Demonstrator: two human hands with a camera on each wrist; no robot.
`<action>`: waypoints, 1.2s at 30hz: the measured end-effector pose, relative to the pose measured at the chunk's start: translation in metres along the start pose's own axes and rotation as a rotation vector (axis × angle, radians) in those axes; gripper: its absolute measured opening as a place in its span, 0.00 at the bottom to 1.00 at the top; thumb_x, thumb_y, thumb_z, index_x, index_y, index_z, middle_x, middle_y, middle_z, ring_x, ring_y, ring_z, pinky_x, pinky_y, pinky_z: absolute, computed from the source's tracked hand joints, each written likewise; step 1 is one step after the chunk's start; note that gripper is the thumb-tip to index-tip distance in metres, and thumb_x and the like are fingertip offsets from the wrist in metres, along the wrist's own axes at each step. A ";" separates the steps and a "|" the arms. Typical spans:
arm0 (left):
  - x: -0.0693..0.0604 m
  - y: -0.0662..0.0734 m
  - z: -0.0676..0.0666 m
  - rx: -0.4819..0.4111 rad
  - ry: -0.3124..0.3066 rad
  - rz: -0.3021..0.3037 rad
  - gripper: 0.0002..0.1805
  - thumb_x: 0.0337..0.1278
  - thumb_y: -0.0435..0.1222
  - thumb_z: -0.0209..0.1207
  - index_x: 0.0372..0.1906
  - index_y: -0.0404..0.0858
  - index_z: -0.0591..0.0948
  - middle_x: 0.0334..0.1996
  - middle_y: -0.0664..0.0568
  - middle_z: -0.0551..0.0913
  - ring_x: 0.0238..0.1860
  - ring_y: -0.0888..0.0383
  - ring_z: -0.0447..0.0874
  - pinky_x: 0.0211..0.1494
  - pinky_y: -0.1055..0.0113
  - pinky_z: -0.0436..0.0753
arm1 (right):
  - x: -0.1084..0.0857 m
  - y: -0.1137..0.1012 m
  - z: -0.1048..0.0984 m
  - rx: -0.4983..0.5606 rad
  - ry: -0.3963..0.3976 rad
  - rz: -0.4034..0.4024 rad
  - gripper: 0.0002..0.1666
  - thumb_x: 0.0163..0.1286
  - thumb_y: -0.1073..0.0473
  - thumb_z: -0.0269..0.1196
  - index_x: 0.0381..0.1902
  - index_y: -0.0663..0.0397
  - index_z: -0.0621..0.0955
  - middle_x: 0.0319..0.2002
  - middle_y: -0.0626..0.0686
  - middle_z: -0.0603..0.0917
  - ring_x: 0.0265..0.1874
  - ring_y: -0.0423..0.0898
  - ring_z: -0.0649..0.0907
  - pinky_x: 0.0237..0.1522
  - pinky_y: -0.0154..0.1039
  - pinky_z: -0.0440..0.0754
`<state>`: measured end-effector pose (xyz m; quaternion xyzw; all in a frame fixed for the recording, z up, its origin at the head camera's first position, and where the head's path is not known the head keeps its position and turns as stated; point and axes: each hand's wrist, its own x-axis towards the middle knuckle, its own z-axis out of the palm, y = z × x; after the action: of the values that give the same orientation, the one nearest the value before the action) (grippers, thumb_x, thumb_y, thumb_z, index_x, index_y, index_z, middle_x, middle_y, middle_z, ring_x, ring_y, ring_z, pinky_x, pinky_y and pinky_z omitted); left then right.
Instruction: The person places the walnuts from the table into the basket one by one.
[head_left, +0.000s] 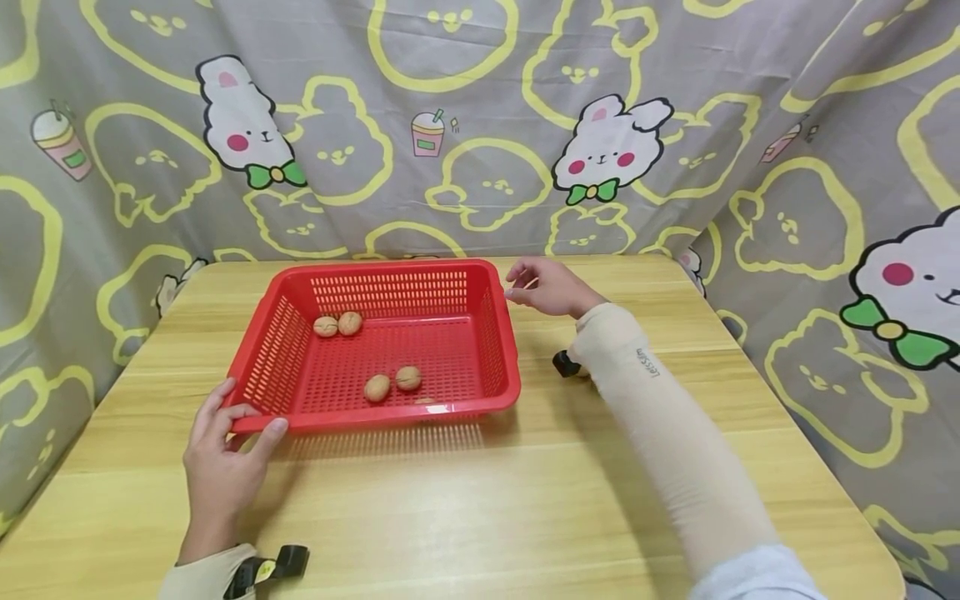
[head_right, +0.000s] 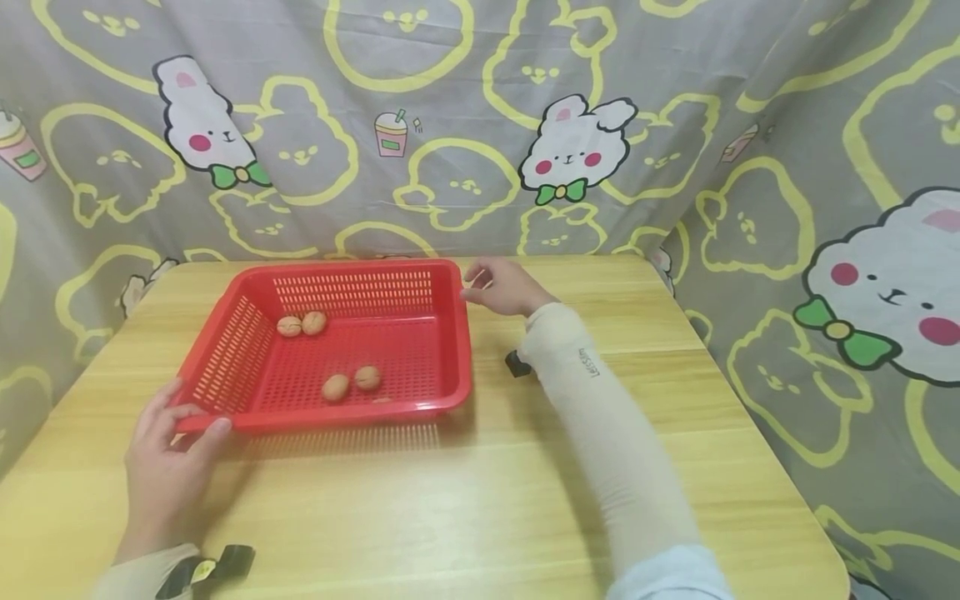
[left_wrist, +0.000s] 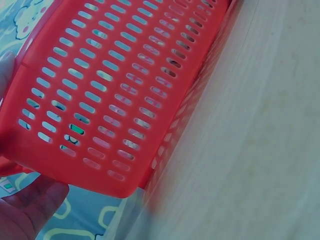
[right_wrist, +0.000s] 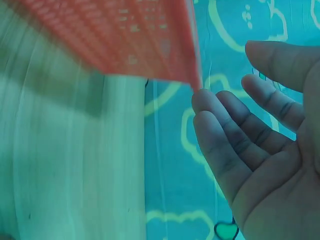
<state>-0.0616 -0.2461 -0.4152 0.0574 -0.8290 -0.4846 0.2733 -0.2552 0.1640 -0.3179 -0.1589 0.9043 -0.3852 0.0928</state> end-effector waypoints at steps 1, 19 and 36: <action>0.000 0.000 0.000 0.001 -0.001 -0.002 0.16 0.45 0.30 0.72 0.35 0.28 0.76 0.67 0.54 0.67 0.63 0.47 0.67 0.48 0.85 0.71 | -0.002 0.004 -0.002 0.003 -0.002 0.009 0.17 0.67 0.58 0.64 0.49 0.60 0.76 0.43 0.57 0.80 0.42 0.51 0.80 0.41 0.43 0.82; -0.002 -0.002 0.001 -0.002 -0.002 -0.013 0.16 0.44 0.29 0.72 0.35 0.28 0.76 0.67 0.55 0.67 0.63 0.48 0.66 0.48 0.86 0.71 | -0.031 0.075 -0.034 0.011 0.003 0.104 0.20 0.70 0.57 0.60 0.53 0.66 0.73 0.41 0.60 0.80 0.44 0.63 0.80 0.38 0.41 0.80; -0.001 0.002 0.002 -0.006 0.003 -0.019 0.16 0.45 0.30 0.72 0.36 0.28 0.76 0.67 0.54 0.66 0.64 0.47 0.65 0.49 0.85 0.72 | -0.056 0.120 -0.044 0.073 0.005 0.175 0.22 0.72 0.58 0.58 0.56 0.70 0.70 0.43 0.63 0.77 0.43 0.62 0.80 0.47 0.53 0.81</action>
<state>-0.0614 -0.2433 -0.4145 0.0654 -0.8265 -0.4896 0.2701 -0.2420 0.2916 -0.3717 -0.0751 0.9004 -0.4084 0.1297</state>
